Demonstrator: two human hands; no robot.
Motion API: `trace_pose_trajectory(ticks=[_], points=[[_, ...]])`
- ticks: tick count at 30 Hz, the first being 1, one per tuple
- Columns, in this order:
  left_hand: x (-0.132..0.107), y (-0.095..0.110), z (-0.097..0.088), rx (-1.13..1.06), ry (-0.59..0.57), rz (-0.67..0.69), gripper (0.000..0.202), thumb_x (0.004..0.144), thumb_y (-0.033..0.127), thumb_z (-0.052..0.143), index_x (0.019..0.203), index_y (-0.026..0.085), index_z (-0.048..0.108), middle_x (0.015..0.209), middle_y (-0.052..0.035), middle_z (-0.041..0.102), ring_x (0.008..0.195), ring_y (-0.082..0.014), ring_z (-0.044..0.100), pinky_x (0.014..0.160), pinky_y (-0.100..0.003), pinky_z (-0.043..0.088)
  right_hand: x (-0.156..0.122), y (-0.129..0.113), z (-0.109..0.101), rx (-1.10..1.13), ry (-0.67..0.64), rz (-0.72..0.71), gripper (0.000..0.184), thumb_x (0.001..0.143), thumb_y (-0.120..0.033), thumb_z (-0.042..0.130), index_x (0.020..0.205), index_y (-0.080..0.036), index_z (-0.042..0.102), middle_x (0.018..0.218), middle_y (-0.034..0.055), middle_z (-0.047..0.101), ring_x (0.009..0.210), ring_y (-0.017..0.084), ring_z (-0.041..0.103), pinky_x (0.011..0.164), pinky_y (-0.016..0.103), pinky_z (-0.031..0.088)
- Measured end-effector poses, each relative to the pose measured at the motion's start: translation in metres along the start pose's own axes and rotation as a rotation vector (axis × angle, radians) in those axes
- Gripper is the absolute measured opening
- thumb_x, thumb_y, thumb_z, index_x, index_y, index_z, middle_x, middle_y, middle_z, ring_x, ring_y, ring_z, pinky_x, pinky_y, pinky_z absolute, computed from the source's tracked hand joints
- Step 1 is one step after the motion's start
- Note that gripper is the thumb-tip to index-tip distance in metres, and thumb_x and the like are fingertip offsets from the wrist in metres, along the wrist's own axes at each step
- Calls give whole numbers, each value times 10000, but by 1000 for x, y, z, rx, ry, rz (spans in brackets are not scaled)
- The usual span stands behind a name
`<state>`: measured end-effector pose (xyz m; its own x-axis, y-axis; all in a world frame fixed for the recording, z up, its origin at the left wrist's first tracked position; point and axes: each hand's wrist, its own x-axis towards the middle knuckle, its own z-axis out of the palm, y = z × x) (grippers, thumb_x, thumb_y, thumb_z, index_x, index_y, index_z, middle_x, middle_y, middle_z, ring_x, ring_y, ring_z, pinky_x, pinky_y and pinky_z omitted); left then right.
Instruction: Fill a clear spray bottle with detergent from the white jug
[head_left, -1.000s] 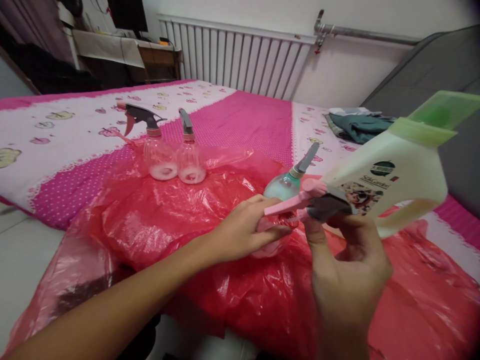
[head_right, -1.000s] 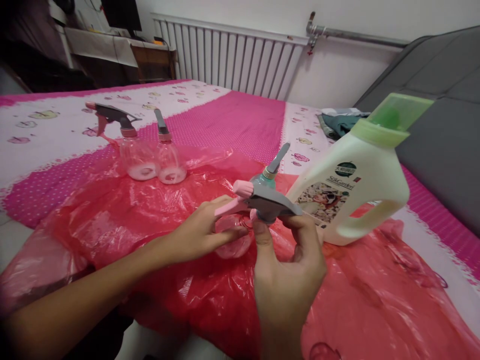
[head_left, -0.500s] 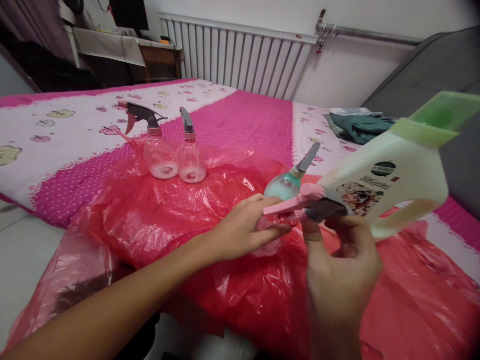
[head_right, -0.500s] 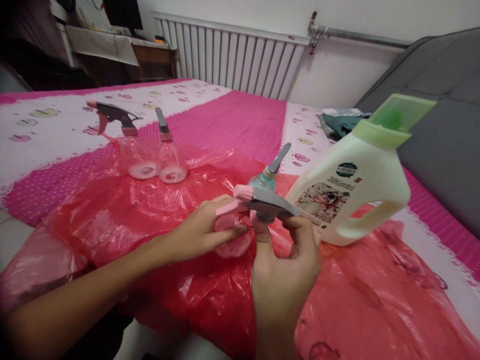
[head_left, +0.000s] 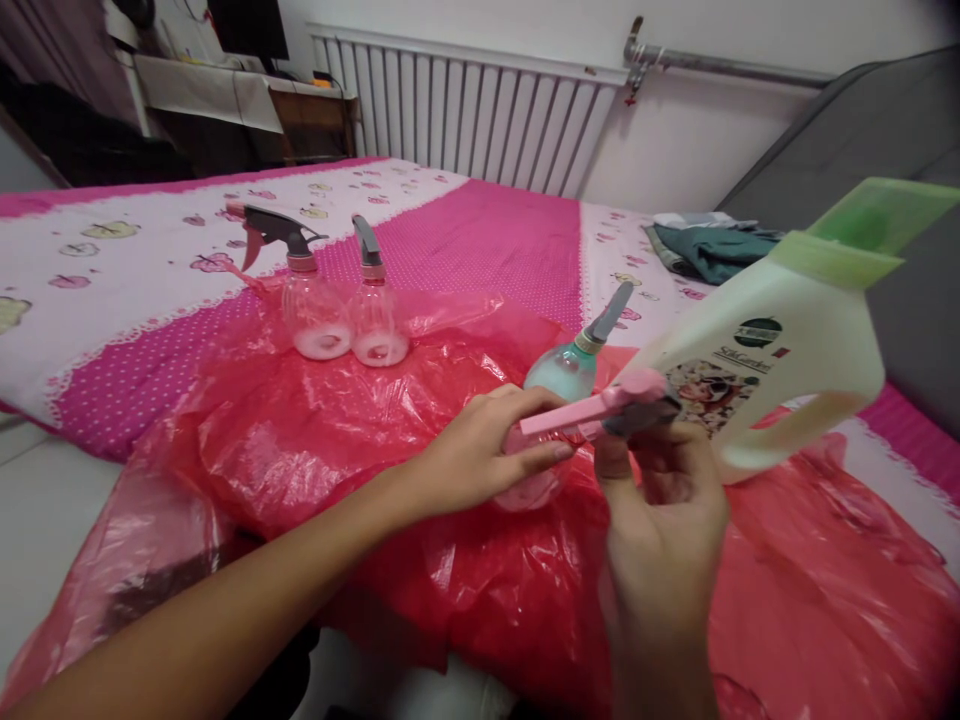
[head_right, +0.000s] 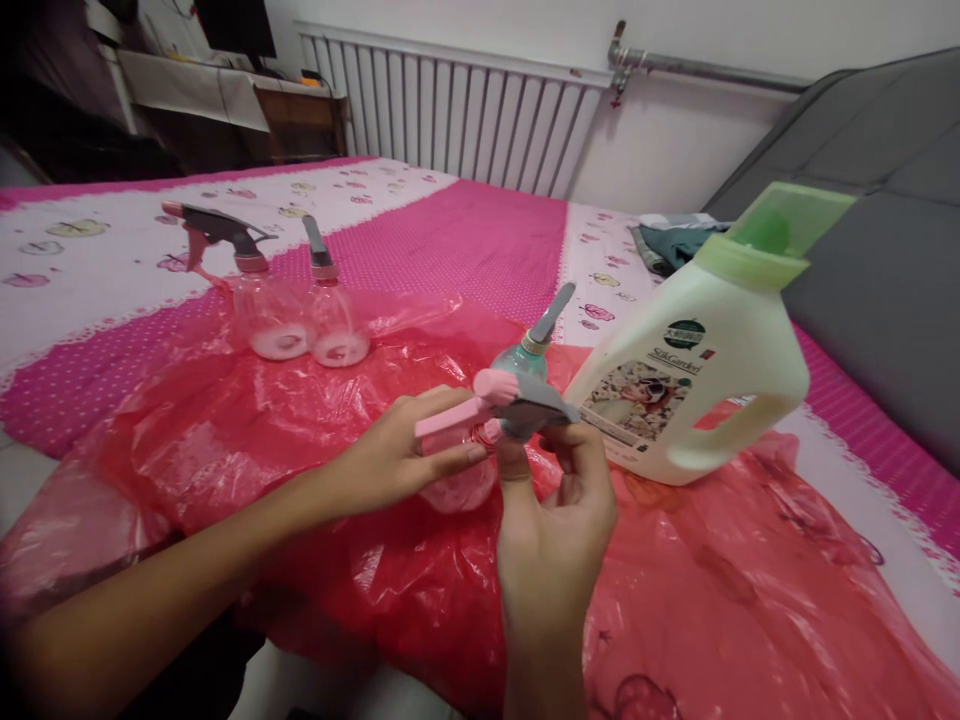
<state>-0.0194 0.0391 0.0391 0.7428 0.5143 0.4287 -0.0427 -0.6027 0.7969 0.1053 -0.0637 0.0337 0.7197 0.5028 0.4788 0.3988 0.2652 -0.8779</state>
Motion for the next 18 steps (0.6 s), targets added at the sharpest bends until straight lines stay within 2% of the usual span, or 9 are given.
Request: trace_pose_trajectory(ticks=[12,18], points=[[0,2,-5,-92,-10,-20,240,983,332,685,1182,206,641,1187,-63,697,1078,-242,653,987,-369,499,-1,3,2,-29,-8,-20,238,818,-387,784,867,-211,632,872,12,659,869,187,617,809,344,472],[1,5,-6,-63,-7,-14,205,989,353,678,1119,203,628,1130,-57,704,1117,-263,645,942,-346,510,0,3,3,40,8,-6,251,801,-389,814,847,-211,643,865,1,657,842,163,622,787,319,469]])
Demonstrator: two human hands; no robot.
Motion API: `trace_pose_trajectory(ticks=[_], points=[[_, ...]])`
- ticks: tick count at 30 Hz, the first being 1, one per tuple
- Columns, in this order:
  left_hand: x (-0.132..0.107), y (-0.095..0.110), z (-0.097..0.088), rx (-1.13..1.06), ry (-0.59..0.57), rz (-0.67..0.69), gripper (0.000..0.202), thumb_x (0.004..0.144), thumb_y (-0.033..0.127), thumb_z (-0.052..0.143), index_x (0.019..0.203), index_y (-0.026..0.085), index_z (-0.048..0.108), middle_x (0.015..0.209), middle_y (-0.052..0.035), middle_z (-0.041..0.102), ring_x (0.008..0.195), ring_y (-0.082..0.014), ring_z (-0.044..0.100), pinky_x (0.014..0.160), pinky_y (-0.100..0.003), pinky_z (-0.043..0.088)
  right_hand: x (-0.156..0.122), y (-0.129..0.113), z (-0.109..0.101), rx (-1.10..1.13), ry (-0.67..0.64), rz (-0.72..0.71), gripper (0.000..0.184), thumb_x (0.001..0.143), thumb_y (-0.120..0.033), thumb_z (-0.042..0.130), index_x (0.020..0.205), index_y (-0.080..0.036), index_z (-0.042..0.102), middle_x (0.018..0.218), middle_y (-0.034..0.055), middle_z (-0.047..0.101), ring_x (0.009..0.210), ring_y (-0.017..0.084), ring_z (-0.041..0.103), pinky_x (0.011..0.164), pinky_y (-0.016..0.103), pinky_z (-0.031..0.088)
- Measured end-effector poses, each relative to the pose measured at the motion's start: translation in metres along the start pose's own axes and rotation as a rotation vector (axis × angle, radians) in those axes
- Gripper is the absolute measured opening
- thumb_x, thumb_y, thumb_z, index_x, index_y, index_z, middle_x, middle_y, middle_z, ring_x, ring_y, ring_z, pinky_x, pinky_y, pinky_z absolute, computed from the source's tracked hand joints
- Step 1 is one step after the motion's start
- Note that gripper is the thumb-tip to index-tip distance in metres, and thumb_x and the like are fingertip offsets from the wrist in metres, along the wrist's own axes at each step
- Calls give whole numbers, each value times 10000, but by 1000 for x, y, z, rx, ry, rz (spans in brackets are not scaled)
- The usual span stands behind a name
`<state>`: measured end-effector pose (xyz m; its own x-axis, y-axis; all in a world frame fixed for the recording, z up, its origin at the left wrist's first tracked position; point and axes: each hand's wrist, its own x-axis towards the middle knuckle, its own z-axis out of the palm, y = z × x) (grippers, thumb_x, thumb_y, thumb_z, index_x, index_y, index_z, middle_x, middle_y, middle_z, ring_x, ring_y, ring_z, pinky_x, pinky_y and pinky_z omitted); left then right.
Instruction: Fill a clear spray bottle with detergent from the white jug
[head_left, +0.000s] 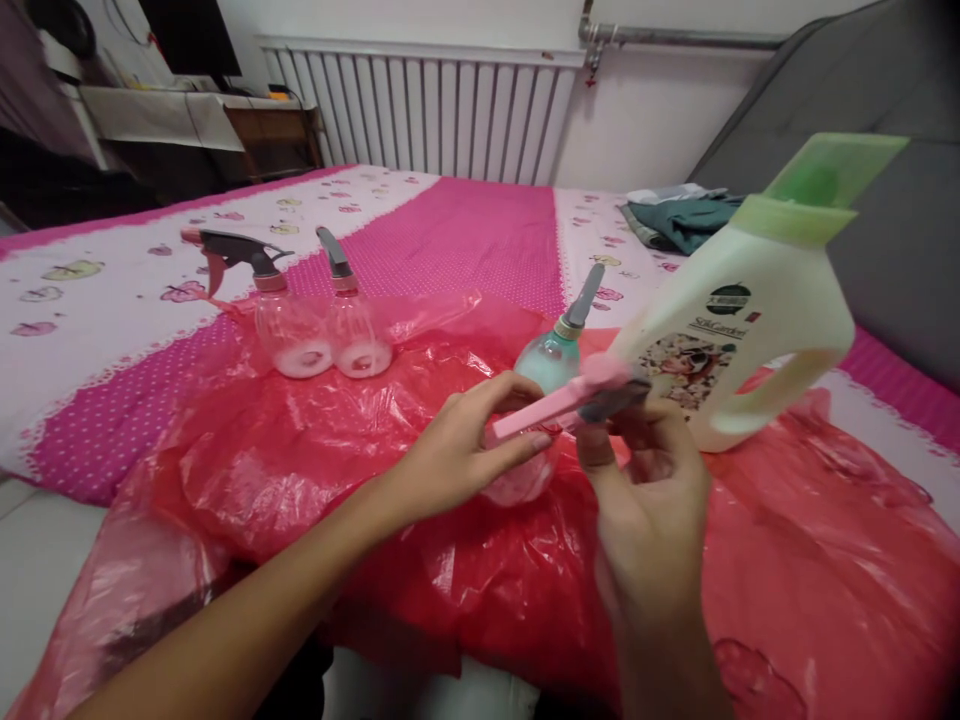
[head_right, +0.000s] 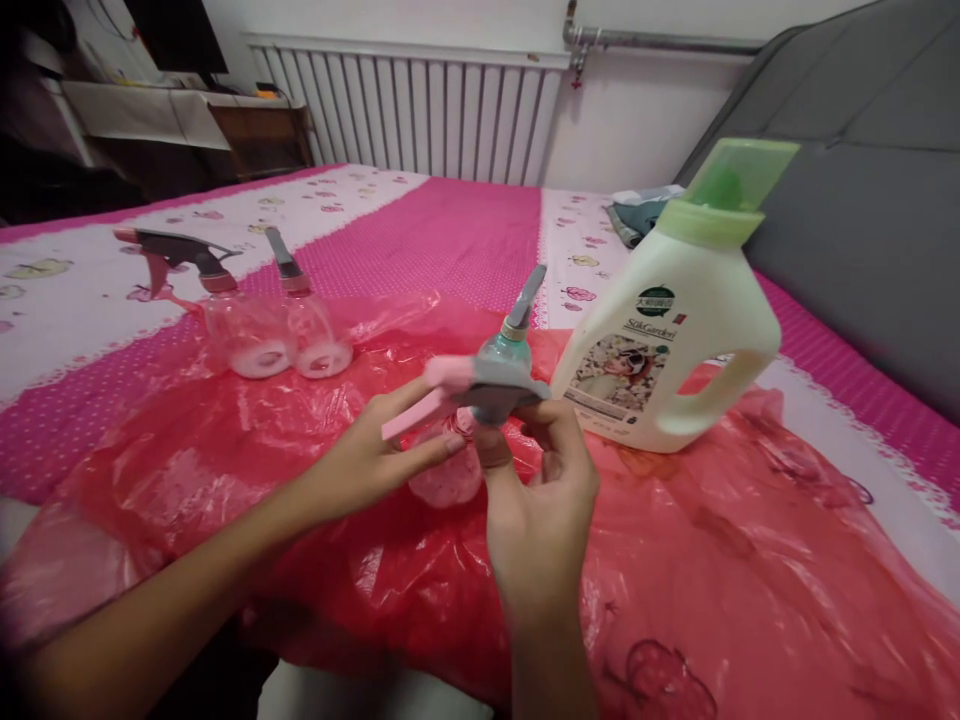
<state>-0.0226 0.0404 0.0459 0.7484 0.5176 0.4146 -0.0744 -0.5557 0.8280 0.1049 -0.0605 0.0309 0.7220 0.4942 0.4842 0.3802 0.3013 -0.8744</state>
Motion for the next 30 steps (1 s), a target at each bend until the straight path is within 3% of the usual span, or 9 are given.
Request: trace_pose_trajectory(ticks=[5,12,22,27,30], points=[[1,2,0,31,-10,-8,213,992,367,672,1106,196,613,1103,-53,691,1059,-246,651,900,-332,499,-1,0,3,72,55,-1,244,787,-369,831,827,-210,651,836,-6,662,814,151,624,760,303,476],[1,0,0,1,-1,1,196,992,350,681,1093,192,628,1041,-27,688,962,-206,652,851,-304,490,-3,12,4,189,-9,131,261,798,-368,817,897,-233,617,861,-6,650,849,171,612,834,356,483],[2,2,-2,-27,-12,-73,170,984,326,667,1077,189,631,1078,-50,687,1022,-239,658,880,-344,505,-2,6,6,114,-45,76,191,804,-309,801,868,-242,634,865,-29,658,850,149,609,807,314,475],[1,2,-1,16,7,-48,179,977,330,677,1095,205,628,1080,-40,701,1034,-233,657,896,-340,510,-3,13,8,232,-80,145,215,805,-349,808,884,-237,642,860,-22,649,825,152,602,805,327,475],[1,2,-2,8,9,-72,178,972,326,673,1099,212,622,1068,-36,709,977,-220,671,843,-324,526,-4,16,8,137,-45,86,195,779,-297,828,849,-240,655,850,-22,645,855,163,599,853,348,467]])
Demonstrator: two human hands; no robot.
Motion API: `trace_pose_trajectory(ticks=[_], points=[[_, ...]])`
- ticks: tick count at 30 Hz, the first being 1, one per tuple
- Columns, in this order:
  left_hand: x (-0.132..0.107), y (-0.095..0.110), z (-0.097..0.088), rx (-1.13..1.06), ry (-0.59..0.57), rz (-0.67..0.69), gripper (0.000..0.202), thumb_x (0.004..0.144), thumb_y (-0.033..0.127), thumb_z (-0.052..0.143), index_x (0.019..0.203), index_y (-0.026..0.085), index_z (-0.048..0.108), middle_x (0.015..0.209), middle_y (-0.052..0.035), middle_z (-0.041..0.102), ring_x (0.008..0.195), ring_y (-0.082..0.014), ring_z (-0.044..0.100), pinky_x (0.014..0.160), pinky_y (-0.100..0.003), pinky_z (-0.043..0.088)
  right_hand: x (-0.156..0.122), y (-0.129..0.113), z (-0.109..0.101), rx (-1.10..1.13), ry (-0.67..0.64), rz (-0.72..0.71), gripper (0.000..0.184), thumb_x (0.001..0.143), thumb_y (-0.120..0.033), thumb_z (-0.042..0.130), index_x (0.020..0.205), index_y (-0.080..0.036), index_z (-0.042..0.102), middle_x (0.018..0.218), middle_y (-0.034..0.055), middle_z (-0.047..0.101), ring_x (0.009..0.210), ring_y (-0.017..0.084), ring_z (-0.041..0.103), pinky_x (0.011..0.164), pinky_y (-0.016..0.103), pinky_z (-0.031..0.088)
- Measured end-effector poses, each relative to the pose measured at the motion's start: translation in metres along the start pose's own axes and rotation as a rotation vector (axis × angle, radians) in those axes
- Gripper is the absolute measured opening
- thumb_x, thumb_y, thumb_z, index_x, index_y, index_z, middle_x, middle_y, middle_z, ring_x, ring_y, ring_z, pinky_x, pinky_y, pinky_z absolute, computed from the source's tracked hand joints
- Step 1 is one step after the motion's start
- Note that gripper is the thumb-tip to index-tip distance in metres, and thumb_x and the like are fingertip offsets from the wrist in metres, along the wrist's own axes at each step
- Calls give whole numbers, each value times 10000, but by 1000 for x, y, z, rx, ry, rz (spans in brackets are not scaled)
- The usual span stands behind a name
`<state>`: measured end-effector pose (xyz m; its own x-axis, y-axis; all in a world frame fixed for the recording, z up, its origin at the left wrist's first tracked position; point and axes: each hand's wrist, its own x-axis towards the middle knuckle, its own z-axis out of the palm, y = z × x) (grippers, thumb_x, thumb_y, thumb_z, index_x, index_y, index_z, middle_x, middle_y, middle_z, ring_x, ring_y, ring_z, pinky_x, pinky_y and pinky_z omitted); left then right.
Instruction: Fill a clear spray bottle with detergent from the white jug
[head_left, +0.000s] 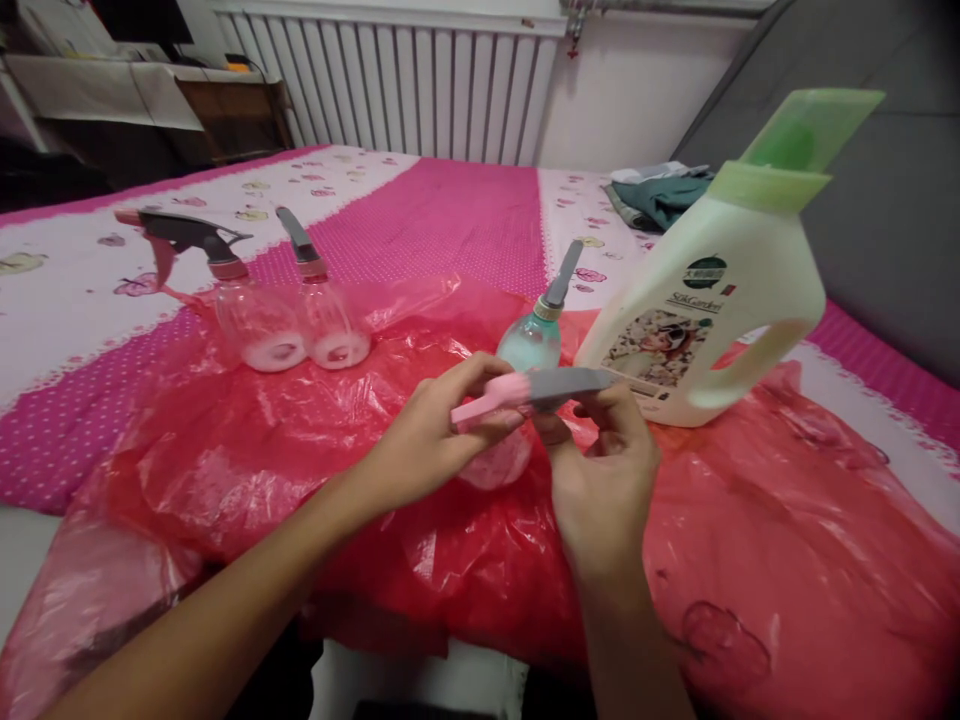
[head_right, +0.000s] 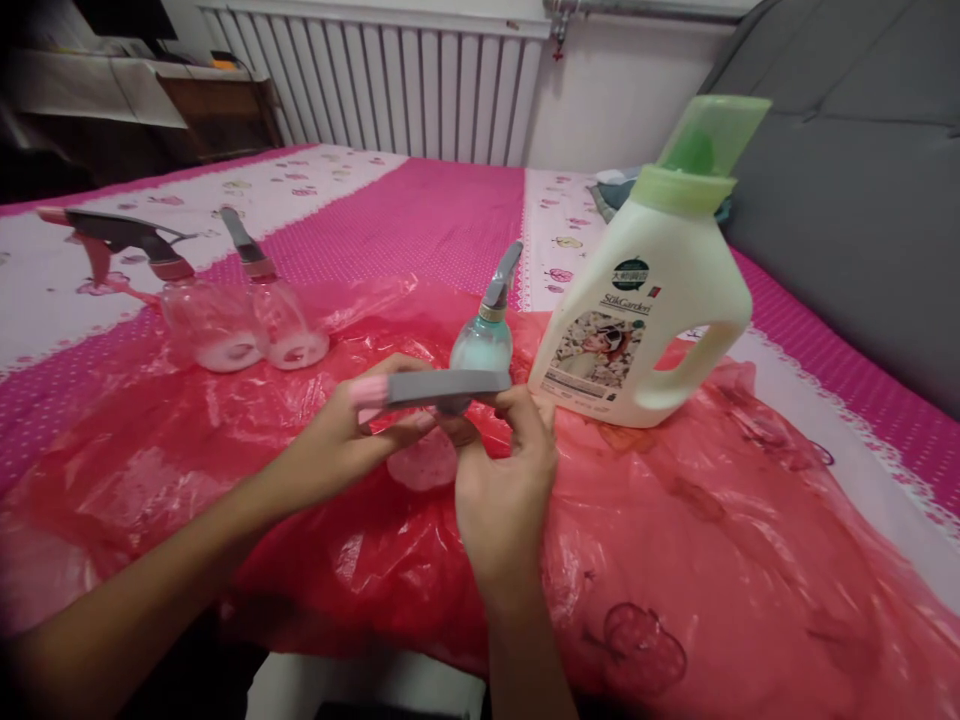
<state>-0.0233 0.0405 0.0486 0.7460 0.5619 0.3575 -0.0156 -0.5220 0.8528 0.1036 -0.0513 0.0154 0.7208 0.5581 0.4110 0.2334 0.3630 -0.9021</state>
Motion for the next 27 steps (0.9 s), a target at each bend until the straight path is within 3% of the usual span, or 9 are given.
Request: trace_pose_trajectory(ticks=[6,10,16,23,27], points=[[3,-4,-3,3,2,17,190,954,338,702,1095,228,640,1126,-38,714,1067,-239,671,943,-356,529,3,-1,3,136,-40,-12,186,800,-296,811,863,-252,641,834,-48,641,840,145,611,829,318,472],[4,-9,-5,-45,-3,-28,262,915,386,754,1120,253,658,1116,-37,724,1052,-250,687,929,-363,546,2,-3,8,210,-37,68,174,829,-317,779,879,-237,634,875,-36,678,858,141,631,814,305,471],[5,-11,-4,-119,3,-81,303,890,394,778,1111,217,670,1115,-62,719,1026,-257,684,917,-379,550,-1,-7,9,86,-10,39,157,811,-253,784,869,-231,641,907,-37,695,882,146,638,827,314,472],[5,-10,-4,-142,-10,-87,337,879,390,800,1133,203,681,1123,-70,723,1039,-256,680,934,-371,545,1,-8,5,107,-10,72,207,812,-324,803,850,-219,629,886,-27,679,857,147,612,809,316,452],[4,-9,-3,-171,-13,-86,331,885,371,798,1151,207,687,1145,-64,722,1084,-256,673,974,-374,530,-1,-12,4,-19,30,44,233,792,-345,822,834,-216,632,869,-22,659,859,155,591,809,322,447]])
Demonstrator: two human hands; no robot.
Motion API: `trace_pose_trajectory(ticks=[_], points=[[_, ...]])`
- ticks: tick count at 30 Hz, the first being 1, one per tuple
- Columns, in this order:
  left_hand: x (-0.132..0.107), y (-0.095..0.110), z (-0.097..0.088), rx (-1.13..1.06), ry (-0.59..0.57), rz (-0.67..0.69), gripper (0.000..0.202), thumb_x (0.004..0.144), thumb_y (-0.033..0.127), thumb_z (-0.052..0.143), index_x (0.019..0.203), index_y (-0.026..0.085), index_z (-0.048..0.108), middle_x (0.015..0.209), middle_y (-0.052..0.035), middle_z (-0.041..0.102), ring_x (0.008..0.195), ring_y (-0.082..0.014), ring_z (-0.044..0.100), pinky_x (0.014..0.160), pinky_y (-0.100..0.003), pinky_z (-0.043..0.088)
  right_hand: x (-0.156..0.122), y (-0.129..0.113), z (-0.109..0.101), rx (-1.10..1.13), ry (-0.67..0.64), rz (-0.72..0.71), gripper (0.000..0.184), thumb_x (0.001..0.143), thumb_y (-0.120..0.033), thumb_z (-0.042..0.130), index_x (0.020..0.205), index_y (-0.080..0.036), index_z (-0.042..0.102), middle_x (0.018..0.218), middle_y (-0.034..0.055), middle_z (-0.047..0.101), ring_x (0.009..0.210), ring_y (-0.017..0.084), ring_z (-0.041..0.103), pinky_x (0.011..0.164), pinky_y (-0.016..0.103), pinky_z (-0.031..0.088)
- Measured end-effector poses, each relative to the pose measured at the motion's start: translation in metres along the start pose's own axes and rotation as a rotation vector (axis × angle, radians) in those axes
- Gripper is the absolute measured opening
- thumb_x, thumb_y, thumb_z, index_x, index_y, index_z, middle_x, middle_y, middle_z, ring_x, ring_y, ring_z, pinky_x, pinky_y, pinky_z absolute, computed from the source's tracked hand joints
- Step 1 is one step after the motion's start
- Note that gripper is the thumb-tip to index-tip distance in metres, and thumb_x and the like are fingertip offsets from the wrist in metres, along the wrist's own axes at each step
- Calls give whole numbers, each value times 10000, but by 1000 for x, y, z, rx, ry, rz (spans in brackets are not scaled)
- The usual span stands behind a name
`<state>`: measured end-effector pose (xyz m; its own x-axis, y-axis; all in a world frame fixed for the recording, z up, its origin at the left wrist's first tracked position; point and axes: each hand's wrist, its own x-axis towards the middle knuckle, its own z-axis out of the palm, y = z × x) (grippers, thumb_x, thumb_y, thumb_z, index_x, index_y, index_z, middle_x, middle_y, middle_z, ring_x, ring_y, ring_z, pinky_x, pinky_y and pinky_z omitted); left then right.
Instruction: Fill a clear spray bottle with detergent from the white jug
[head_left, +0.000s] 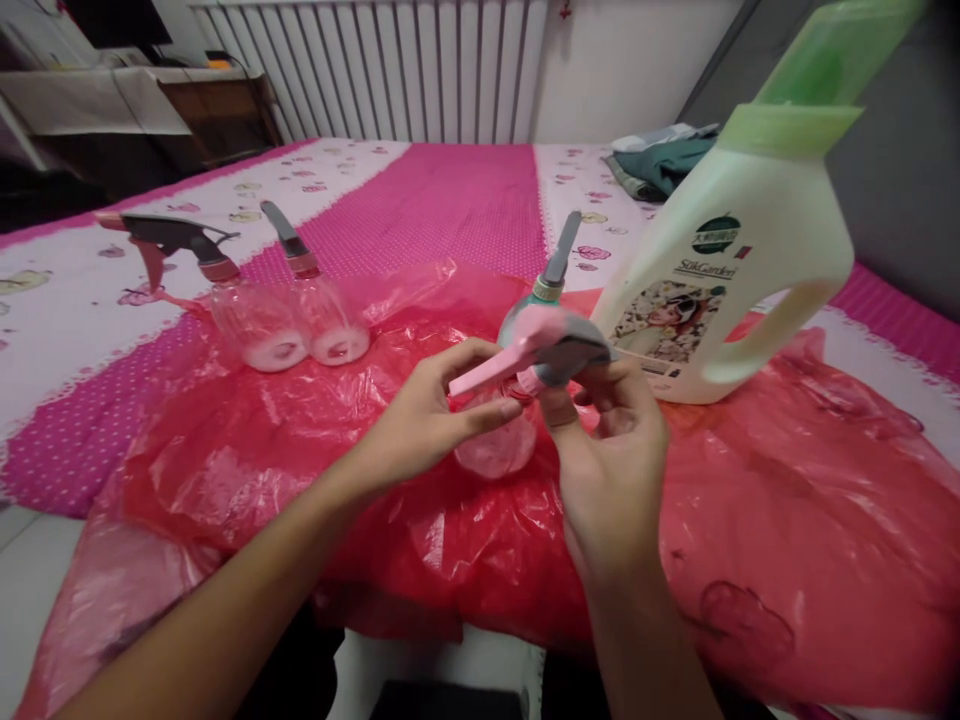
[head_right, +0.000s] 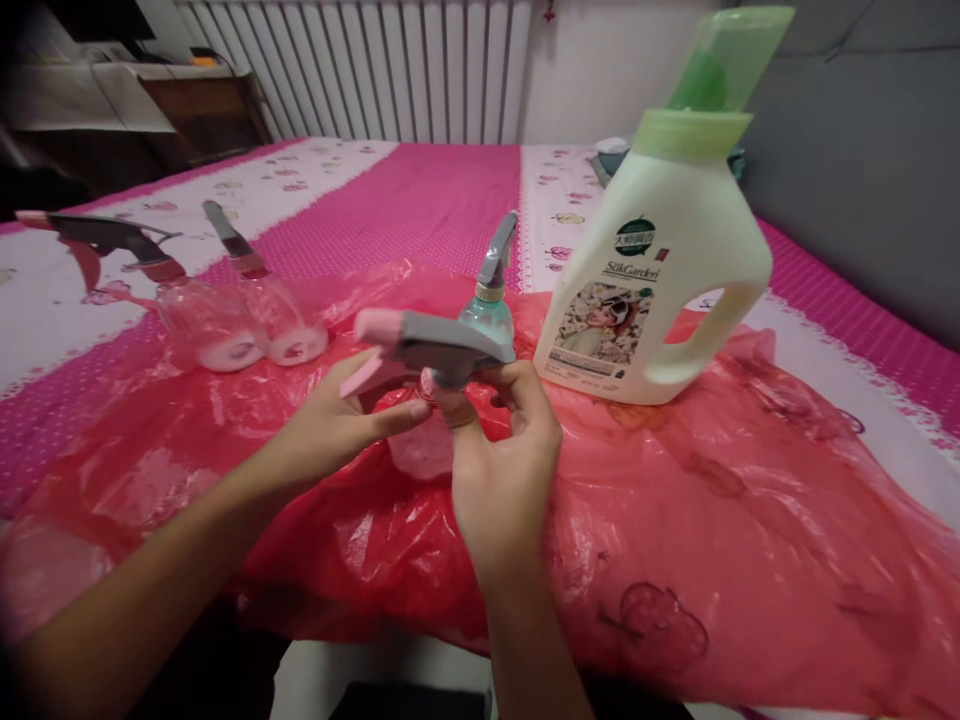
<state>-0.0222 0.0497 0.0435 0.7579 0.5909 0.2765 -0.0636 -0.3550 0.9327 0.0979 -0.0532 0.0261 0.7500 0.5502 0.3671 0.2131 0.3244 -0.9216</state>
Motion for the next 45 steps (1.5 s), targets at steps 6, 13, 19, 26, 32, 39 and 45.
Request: trace_pose_trajectory(ticks=[6,13,19,26,32,39,45], points=[[0,-3,1,-3,1,19,331,883,363,803,1156,217,687,1192,-68,718,1137,-272,662,1025,-401,517,0,-5,-4,-80,15,-60,225,804,-346,800,824,-224,613,846,-15,627,833,162,576,782,330,450],[-1,1,4,-4,22,-11,256,876,345,789,1068,203,698,1094,-59,725,1056,-261,673,939,-378,546,-2,-5,-2,-96,5,-57,235,807,-364,803,833,-223,618,865,-9,648,846,166,593,785,330,451],[-1,-1,2,23,-5,7,265,880,344,783,1071,186,688,1084,-67,722,1050,-261,668,919,-362,540,-2,-5,-2,-56,2,-76,242,816,-388,800,849,-224,625,846,-13,652,829,164,619,759,321,463],[-1,-2,1,-22,-50,21,283,900,336,780,1107,184,662,1127,-79,704,1076,-265,662,961,-383,534,0,-6,-5,-69,10,-90,243,831,-397,783,838,-230,607,827,-14,633,790,162,572,735,326,419],[0,2,3,-61,-31,27,253,866,258,790,1087,187,690,1111,-66,729,1071,-260,680,956,-377,541,-4,-12,-2,-207,36,-137,238,811,-383,801,838,-225,625,863,1,634,856,189,585,771,350,414],[-1,-1,1,-27,-40,22,246,878,313,792,1046,182,670,1105,-75,716,1077,-270,671,963,-397,539,-2,-7,-3,-91,8,-87,235,830,-394,779,839,-235,607,858,-1,635,824,175,582,757,341,439],[-2,0,2,-14,-18,9,232,871,304,793,1036,198,669,1098,-68,710,1097,-285,665,966,-417,541,-2,-8,-4,-104,-3,-106,210,812,-337,795,846,-226,621,879,-5,642,846,178,602,781,348,437]])
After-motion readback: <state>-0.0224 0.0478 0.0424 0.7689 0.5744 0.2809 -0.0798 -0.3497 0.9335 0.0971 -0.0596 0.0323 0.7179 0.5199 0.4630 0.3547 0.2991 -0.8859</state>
